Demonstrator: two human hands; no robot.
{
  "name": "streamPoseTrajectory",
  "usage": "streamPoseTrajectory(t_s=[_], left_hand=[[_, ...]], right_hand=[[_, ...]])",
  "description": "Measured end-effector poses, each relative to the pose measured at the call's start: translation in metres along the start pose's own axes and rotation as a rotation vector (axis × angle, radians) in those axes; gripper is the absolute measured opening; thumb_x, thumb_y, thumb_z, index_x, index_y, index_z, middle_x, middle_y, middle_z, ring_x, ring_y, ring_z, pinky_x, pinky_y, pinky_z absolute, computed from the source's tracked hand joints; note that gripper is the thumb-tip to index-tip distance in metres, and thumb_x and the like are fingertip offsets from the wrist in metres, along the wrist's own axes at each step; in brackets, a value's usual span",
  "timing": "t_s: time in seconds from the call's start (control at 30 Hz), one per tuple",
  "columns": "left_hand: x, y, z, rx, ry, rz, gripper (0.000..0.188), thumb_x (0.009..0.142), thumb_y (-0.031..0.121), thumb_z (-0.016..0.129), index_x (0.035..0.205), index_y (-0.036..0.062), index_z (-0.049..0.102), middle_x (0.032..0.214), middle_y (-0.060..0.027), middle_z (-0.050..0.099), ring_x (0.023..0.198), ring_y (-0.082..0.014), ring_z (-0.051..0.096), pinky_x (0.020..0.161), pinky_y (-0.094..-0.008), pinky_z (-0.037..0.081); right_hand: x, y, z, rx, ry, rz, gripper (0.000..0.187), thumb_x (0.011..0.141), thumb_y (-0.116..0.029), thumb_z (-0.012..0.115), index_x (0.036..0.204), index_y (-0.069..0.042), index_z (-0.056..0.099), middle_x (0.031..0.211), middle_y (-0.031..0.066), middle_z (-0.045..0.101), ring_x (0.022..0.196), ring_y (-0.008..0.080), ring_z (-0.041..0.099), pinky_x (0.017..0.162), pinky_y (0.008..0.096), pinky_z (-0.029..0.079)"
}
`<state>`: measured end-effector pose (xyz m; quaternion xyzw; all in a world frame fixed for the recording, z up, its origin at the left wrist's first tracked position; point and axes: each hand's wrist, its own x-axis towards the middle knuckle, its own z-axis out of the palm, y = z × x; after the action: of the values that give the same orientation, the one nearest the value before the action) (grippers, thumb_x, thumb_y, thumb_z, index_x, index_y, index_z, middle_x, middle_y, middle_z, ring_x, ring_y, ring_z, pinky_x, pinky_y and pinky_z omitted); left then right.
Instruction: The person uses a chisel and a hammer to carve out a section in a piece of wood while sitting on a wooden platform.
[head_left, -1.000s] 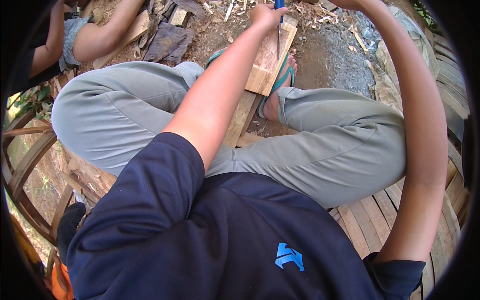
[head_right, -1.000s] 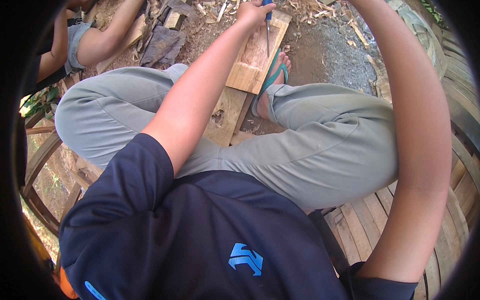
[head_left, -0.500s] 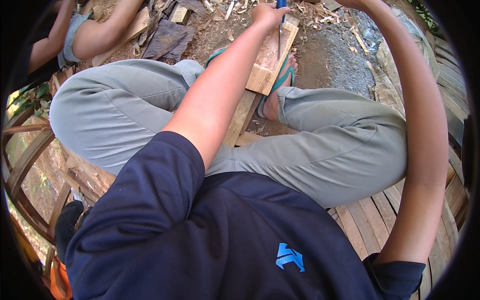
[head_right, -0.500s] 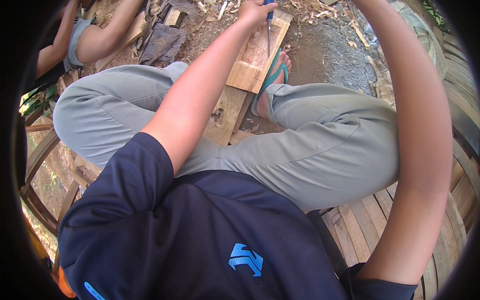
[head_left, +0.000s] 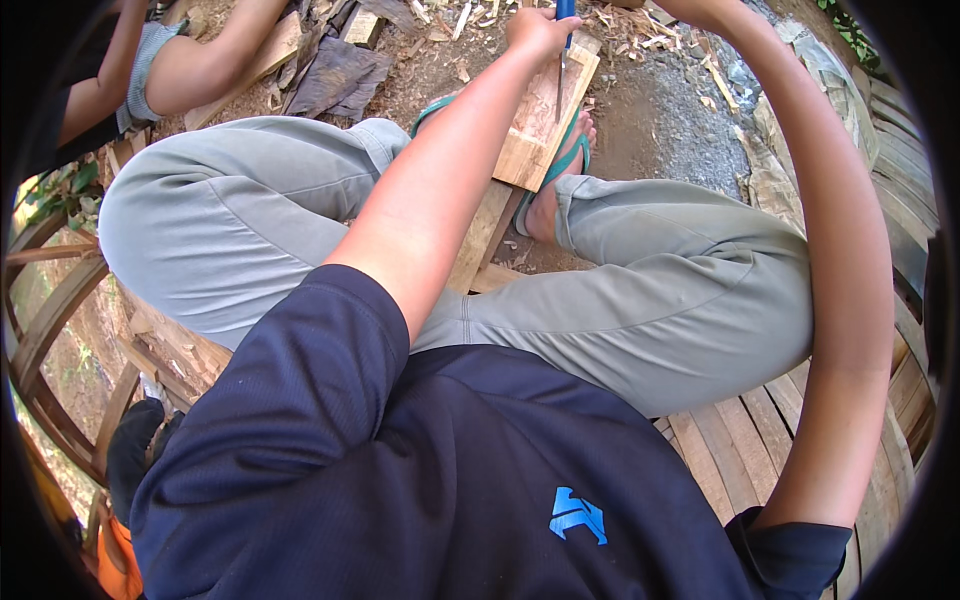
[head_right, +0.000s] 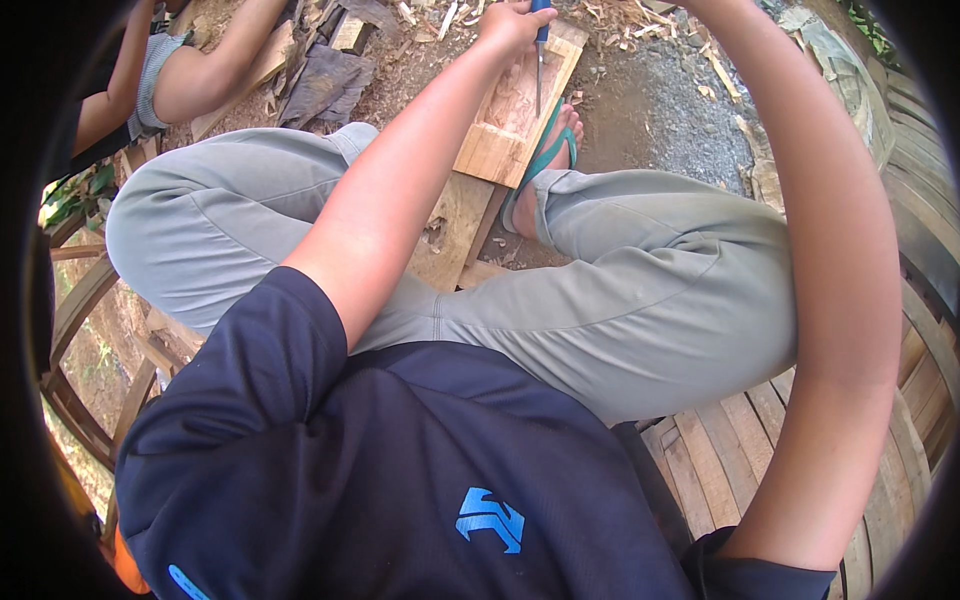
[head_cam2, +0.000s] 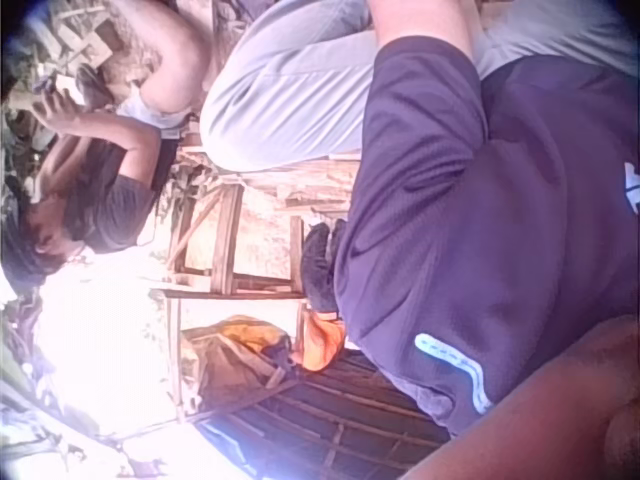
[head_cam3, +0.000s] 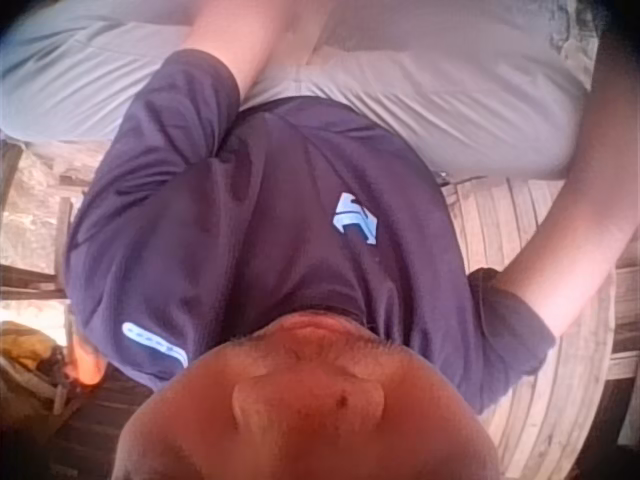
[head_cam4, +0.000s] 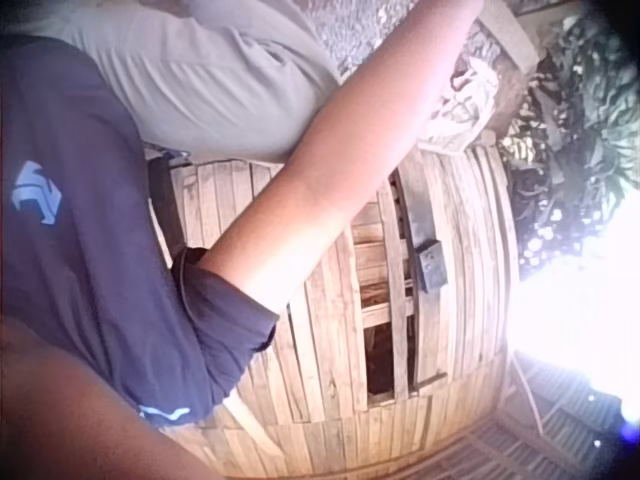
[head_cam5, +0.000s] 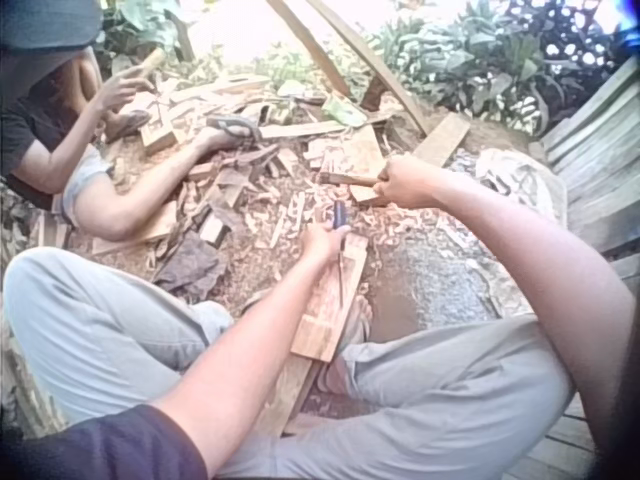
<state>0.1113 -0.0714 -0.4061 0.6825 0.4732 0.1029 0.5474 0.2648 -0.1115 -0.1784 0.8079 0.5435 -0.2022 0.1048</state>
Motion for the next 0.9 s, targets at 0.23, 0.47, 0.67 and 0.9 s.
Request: streamPoseTrajectory(t_s=[0.23, 0.47, 0.67, 0.9], left_hand=[[-0.002, 0.003, -0.001, -0.025, -0.016, -0.017, 0.038, 0.083, 0.043, 0.083, 0.1, 0.0092, 0.081, 0.092, -0.0159, 0.078, 0.085, -0.0296, 0.075, 0.081, -0.0417, 0.056], [0.001, 0.0, 0.001, -0.026, -0.026, -0.021, 0.035, 0.083, 0.042, 0.083, 0.101, 0.0112, 0.082, 0.09, -0.0144, 0.078, 0.083, -0.0278, 0.075, 0.08, -0.0411, 0.056], [0.0, -0.001, 0.0, -0.016, 0.009, -0.023, 0.035, 0.084, 0.041, 0.082, 0.104, 0.0116, 0.082, 0.092, -0.0147, 0.078, 0.086, -0.0284, 0.075, 0.083, -0.0411, 0.056], [0.0, 0.003, 0.0, -0.041, -0.073, -0.083, 0.04, 0.084, 0.044, 0.081, 0.105, 0.0111, 0.081, 0.095, -0.0146, 0.079, 0.088, -0.0288, 0.075, 0.084, -0.0407, 0.056]], right_hand=[[0.0, -0.002, -0.008, 0.094, -0.041, 0.089, 0.039, 0.085, -0.041, 0.07, 0.094, -0.004, 0.08, 0.086, 0.0213, 0.075, 0.082, 0.0345, 0.072, 0.078, 0.0454, 0.056], [0.01, 0.016, 0.008, 0.065, 0.046, 0.072, 0.039, 0.087, -0.039, 0.069, 0.093, -0.002, 0.079, 0.084, 0.0238, 0.074, 0.08, 0.0351, 0.072, 0.075, 0.0447, 0.056], [0.012, 0.018, 0.006, 0.048, -0.001, 0.075, 0.037, 0.085, -0.035, 0.069, 0.093, -0.001, 0.079, 0.082, 0.0225, 0.074, 0.077, 0.0345, 0.072, 0.074, 0.0444, 0.057], [0.003, 0.011, 0.002, 0.133, 0.004, 0.077, 0.038, 0.083, -0.035, 0.071, 0.094, 0.001, 0.079, 0.083, 0.0198, 0.075, 0.078, 0.0329, 0.072, 0.074, 0.0442, 0.057]])
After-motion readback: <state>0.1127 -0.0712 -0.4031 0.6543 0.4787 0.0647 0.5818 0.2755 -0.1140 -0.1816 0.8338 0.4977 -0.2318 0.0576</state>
